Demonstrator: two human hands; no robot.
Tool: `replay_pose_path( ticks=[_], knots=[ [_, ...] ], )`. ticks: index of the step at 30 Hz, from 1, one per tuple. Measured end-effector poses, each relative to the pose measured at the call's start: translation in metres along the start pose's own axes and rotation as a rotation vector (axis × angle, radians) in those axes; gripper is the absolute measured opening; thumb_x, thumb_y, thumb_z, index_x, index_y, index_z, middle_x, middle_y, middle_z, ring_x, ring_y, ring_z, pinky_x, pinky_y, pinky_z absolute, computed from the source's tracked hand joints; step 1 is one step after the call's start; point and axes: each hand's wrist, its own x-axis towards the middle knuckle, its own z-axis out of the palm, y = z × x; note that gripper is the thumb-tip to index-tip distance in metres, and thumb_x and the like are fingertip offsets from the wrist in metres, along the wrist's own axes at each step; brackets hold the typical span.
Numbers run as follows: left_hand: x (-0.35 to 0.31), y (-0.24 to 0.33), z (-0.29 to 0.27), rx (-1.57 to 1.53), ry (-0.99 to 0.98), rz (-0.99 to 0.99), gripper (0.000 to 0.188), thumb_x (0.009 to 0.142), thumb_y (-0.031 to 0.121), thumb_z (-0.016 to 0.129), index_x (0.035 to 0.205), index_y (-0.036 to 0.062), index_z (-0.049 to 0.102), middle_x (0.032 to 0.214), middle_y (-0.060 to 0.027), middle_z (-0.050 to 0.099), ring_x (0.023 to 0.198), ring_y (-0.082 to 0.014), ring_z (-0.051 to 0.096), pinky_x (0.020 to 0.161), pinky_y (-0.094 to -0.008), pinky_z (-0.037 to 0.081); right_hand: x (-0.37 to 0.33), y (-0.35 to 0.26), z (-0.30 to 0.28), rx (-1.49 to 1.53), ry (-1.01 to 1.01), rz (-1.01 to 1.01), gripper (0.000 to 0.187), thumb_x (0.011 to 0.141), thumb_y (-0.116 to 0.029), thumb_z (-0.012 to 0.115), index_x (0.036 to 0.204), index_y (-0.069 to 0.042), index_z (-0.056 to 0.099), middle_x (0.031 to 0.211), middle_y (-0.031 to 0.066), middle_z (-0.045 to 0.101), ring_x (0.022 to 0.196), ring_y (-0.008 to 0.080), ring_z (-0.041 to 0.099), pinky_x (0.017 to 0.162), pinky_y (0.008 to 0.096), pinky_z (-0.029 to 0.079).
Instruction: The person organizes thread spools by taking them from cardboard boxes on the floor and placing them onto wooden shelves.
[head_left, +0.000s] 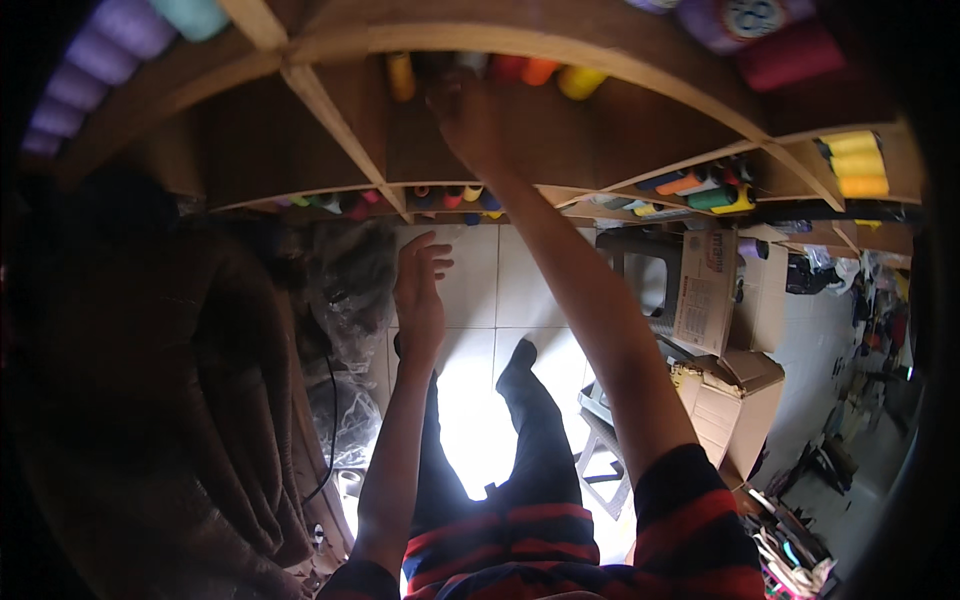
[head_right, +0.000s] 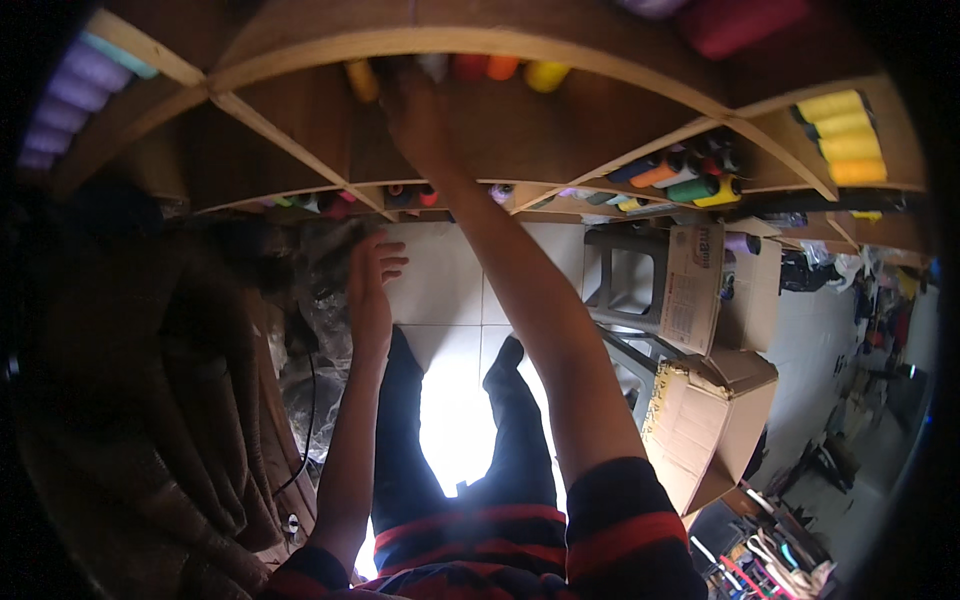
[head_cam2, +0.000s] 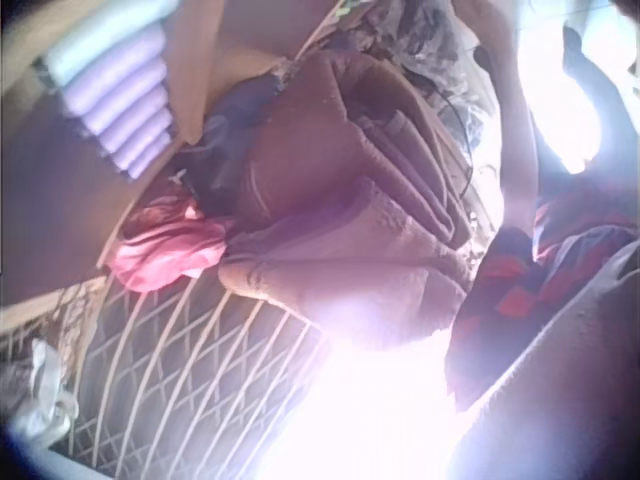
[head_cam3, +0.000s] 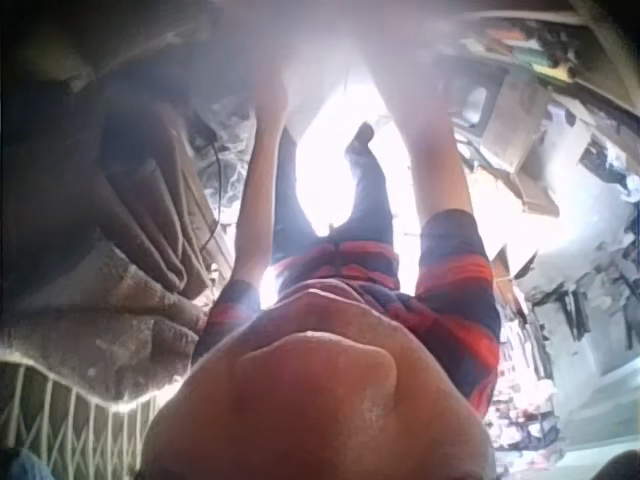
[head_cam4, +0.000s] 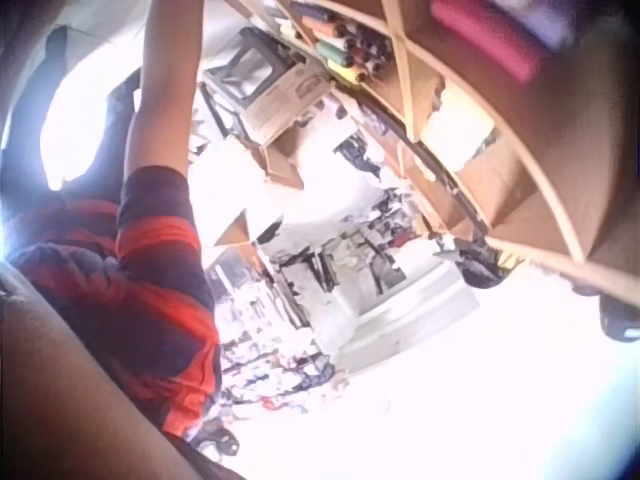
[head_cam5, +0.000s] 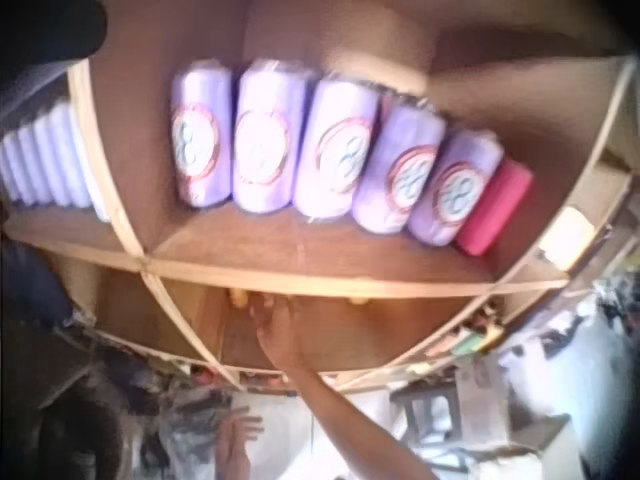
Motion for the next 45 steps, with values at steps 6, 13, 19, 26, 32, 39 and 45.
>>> replay_pose_path(
  ticks=[6, 13, 19, 26, 32, 39, 45],
  knots=[
    [-0.039, 0.042, 0.020, 0.034, -0.123, -0.010, 0.023, 0.098, 0.019, 0.049, 0.083, 0.0020, 0.055, 0.081, -0.0062, 0.060, 0.079, -0.0143, 0.058, 0.075, -0.0285, 0.045, -0.115, -0.050, -0.110, 0.387, 0.073, 0.424, 0.028, 0.090, -0.006, 0.058, 0.116, 0.003, 0.052, 0.099, 0.0148, 0.064, 0.086, 0.0220, 0.067, 0.071, 0.0324, 0.053],
    [-0.107, 0.101, 0.035, 0.021, -0.398, -0.108, 0.038, 0.100, 0.028, 0.047, 0.068, 0.0062, 0.046, 0.057, -0.0007, 0.045, 0.052, -0.0097, 0.045, 0.053, -0.0247, 0.037, -0.224, -0.157, -0.263, 0.649, 0.383, 0.865, 0.030, 0.095, -0.012, 0.054, 0.119, 0.005, 0.047, 0.107, 0.0170, 0.057, 0.083, 0.0262, 0.067, 0.074, 0.0334, 0.057],
    [-0.158, 0.119, 0.068, 0.147, -0.600, -0.268, 0.044, 0.101, 0.036, 0.042, 0.068, 0.0080, 0.047, 0.048, 0.0045, 0.033, 0.037, -0.0052, 0.026, 0.036, -0.0246, 0.017, -0.329, -0.189, -0.380, 0.555, 0.713, 0.867, 0.030, 0.096, -0.014, 0.052, 0.120, 0.003, 0.047, 0.105, 0.0162, 0.058, 0.083, 0.0254, 0.067, 0.072, 0.0336, 0.057],
    [-0.219, 0.123, 0.118, 0.280, -0.839, -0.241, 0.043, 0.099, 0.037, 0.042, 0.072, 0.0059, 0.053, 0.045, 0.0048, 0.030, 0.037, -0.0056, 0.025, 0.037, -0.0249, 0.015, -0.447, -0.211, -0.465, 0.480, 1.025, 0.860, 0.027, 0.096, -0.013, 0.054, 0.118, 0.002, 0.049, 0.103, 0.0141, 0.060, 0.083, 0.0220, 0.067, 0.070, 0.0313, 0.056],
    [-0.318, 0.114, 0.219, 0.488, -1.128, -0.177, 0.033, 0.098, 0.028, 0.046, 0.077, 0.0049, 0.055, 0.052, 0.0040, 0.037, 0.042, -0.0050, 0.029, 0.041, -0.0233, 0.020, -0.572, -0.219, -0.520, 0.289, 1.293, 0.908, 0.023, 0.094, -0.009, 0.055, 0.114, 0.002, 0.052, 0.097, 0.0115, 0.063, 0.078, 0.0189, 0.067, 0.065, 0.0280, 0.055],
    [-0.393, 0.088, 0.347, 0.500, -1.613, -0.027, 0.024, 0.097, 0.021, 0.048, 0.085, 0.0030, 0.059, 0.059, 0.0025, 0.045, 0.050, -0.0042, 0.039, 0.045, -0.0217, 0.028, -0.635, -0.236, -0.559, 0.340, 1.552, 0.954, 0.026, 0.095, -0.012, 0.052, 0.116, 0.004, 0.050, 0.102, 0.0155, 0.061, 0.084, 0.0226, 0.066, 0.072, 0.0316, 0.056],
    [-0.409, 0.031, 0.457, 0.569, -1.726, -0.091, 0.026, 0.097, 0.021, 0.049, 0.091, 0.0008, 0.062, 0.062, -0.0005, 0.051, 0.055, -0.0063, 0.046, 0.049, -0.0222, 0.036, -0.634, -0.232, -0.591, 0.357, 1.674, 0.949, 0.030, 0.096, -0.017, 0.052, 0.118, 0.004, 0.049, 0.103, 0.0172, 0.060, 0.086, 0.0251, 0.066, 0.075, 0.0349, 0.055]
  ],
)
